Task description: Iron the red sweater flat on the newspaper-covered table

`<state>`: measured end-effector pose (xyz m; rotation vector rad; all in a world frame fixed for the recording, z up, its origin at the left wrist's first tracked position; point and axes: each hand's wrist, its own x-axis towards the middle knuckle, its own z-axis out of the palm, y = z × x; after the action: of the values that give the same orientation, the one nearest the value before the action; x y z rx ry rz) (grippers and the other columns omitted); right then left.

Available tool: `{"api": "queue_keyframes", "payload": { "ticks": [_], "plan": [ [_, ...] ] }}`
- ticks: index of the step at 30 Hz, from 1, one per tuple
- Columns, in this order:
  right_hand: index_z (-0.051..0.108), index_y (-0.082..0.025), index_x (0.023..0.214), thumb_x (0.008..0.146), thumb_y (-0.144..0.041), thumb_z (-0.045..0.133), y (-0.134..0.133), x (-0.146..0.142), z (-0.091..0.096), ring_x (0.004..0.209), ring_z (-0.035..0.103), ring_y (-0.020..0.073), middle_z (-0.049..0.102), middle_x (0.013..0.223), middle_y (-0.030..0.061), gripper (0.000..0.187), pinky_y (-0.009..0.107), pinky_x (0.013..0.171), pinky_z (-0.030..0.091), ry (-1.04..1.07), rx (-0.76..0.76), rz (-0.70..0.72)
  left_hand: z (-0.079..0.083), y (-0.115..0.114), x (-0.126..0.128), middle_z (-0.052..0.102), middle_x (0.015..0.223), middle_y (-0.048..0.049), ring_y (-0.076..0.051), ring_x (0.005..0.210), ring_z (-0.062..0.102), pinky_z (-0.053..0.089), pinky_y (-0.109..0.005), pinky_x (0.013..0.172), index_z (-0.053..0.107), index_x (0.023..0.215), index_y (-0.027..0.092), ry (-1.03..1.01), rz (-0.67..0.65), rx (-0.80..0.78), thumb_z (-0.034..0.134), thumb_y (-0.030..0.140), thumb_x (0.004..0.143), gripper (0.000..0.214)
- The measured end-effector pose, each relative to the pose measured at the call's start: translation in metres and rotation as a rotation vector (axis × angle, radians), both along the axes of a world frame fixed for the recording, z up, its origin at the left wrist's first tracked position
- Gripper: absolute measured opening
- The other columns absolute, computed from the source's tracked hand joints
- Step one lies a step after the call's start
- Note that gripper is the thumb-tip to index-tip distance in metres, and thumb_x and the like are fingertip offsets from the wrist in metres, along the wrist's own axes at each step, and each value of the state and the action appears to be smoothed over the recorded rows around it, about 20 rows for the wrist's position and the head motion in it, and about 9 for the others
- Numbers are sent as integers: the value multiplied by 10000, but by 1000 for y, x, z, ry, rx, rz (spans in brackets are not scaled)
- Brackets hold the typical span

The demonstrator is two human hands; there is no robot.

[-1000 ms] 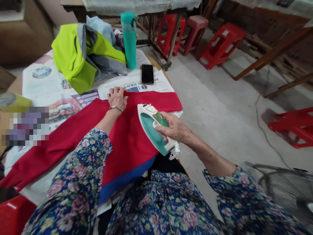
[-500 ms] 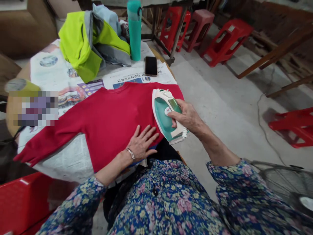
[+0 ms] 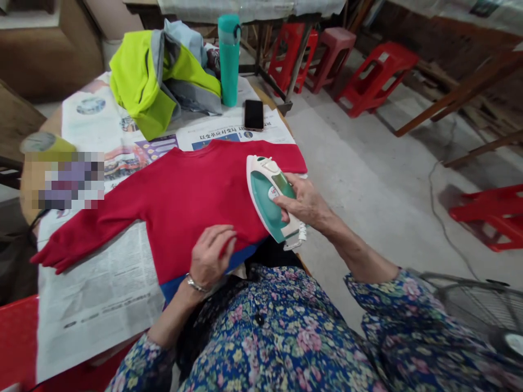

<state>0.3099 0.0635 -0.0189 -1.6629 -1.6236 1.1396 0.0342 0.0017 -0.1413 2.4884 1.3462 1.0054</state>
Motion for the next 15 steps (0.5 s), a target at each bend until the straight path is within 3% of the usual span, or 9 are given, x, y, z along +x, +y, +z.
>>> {"api": "queue_keyframes", "payload": {
  "ticks": [4,7,11,15],
  "plan": [
    [564,-268,977,846,-223,660,-1,-8,-7,473,611,179,605,532,-54,168,309,514,531,45,-87,50,4,-4,-56,759,1309,-187,-359,1249,719,561,-594,1140,744,1289,223,75,551,31,589,386,1090,301],
    [578,-265,1008,843,-243,657,1,-3,-11,450,591,177,600,511,-62,184,302,497,516,51,-102,65,-5,-18,-85,732,1231,-221,-406,1169,709,583,-599,1038,711,1354,178,139,806,-56,599,528,1062,469],
    [601,-246,1044,825,-288,662,10,11,-12,447,595,189,597,495,-60,231,296,466,491,-2,-61,64,-10,-41,-94,733,955,-87,-300,825,718,581,-422,772,649,1442,200,109,865,-225,598,506,1048,501],
    [611,-237,1052,818,-334,692,20,20,-14,448,603,191,610,506,-53,266,298,461,498,-27,-30,71,-9,-49,-89,754,911,-60,-275,736,721,548,-383,717,627,1475,221,79,796,-255,568,390,1050,462]
  ]
}}
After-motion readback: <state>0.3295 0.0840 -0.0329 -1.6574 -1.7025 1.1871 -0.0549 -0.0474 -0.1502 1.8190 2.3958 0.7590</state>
